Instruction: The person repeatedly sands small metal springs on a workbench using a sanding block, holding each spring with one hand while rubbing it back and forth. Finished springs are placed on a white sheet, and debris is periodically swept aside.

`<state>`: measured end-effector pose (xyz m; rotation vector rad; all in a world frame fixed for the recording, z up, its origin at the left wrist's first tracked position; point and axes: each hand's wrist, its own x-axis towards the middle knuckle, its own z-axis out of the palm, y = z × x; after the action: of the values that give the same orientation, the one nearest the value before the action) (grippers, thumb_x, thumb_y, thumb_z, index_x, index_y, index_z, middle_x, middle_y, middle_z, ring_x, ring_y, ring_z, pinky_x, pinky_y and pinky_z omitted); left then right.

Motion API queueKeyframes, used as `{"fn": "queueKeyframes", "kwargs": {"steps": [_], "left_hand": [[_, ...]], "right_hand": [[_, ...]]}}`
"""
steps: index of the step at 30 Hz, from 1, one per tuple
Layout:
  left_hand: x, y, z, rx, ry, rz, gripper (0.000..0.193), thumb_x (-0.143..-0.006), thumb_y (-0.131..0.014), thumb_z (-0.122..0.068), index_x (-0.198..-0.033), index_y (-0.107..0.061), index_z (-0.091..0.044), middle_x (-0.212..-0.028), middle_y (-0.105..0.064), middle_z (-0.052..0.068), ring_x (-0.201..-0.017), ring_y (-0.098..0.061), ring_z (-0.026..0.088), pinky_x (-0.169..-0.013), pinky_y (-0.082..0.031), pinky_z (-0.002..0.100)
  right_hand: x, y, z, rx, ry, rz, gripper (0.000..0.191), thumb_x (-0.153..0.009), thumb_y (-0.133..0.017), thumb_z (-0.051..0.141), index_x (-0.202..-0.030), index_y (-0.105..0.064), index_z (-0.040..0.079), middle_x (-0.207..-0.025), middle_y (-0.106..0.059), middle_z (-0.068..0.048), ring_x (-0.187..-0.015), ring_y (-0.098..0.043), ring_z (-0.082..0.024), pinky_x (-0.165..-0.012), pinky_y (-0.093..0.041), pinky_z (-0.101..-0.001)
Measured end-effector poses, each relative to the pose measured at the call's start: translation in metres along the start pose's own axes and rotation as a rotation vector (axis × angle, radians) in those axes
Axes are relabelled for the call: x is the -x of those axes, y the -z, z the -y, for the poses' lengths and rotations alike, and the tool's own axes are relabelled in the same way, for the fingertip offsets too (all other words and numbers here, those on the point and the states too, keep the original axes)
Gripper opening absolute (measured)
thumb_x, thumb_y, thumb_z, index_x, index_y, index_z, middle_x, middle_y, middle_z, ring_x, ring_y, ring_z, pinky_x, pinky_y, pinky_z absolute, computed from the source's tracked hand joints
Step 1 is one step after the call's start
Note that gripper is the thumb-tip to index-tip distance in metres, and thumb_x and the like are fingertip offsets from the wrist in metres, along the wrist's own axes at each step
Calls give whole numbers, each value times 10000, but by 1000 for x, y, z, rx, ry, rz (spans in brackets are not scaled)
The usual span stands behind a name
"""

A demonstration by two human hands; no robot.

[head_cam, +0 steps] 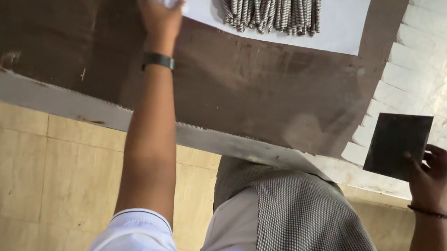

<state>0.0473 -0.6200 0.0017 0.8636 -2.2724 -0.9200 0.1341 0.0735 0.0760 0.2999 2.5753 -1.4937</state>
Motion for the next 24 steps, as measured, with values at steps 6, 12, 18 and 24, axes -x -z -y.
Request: {"fn": "queueKeyframes", "kwargs": {"steps": [6, 12, 18, 24], "left_hand": [[-25, 29, 19, 440, 243, 129, 600, -703, -961, -152, -1174, -639, 34, -904, -725, 94, -703, -643, 183, -609, -529, 310], [-39, 73, 31, 241, -137, 180, 313, -799, -965, -81, -983, -760, 66, -886, -760, 53, -754, -644, 121, -693, -537, 295], [-67, 137, 51, -58, -152, 80, 250, -791, -829, 42, -1037, -795, 79, -920, -776, 65, -745, -656, 147, -654, -512, 354], [-73, 147, 65, -21, 134, -322, 195, -949, -668, -96, -1097, -657, 30, -1003, -723, 114, -847, -682, 230, -757, -558, 387]], "right_hand": [[15, 5, -4, -98, -12, -39, 400, -962, -753, 5, -1309, -560, -47, -1111, -694, -96, -965, -674, -131, -765, -579, -260], [53, 33, -24, -158, -112, -122, 346, -1003, -713, 4, -1311, -562, -36, -1095, -688, -98, -956, -666, -151, -793, -571, -291], [93, 65, -28, -781, -217, -173, 381, -934, -694, -12, -1291, -571, 33, -1138, -708, -79, -1017, -721, -176, -882, -611, -341], [83, 69, -12, -453, -119, -281, 222, -1056, -715, 9, -1274, -671, 5, -1199, -713, -85, -1049, -682, -167, -936, -571, -331]]}}
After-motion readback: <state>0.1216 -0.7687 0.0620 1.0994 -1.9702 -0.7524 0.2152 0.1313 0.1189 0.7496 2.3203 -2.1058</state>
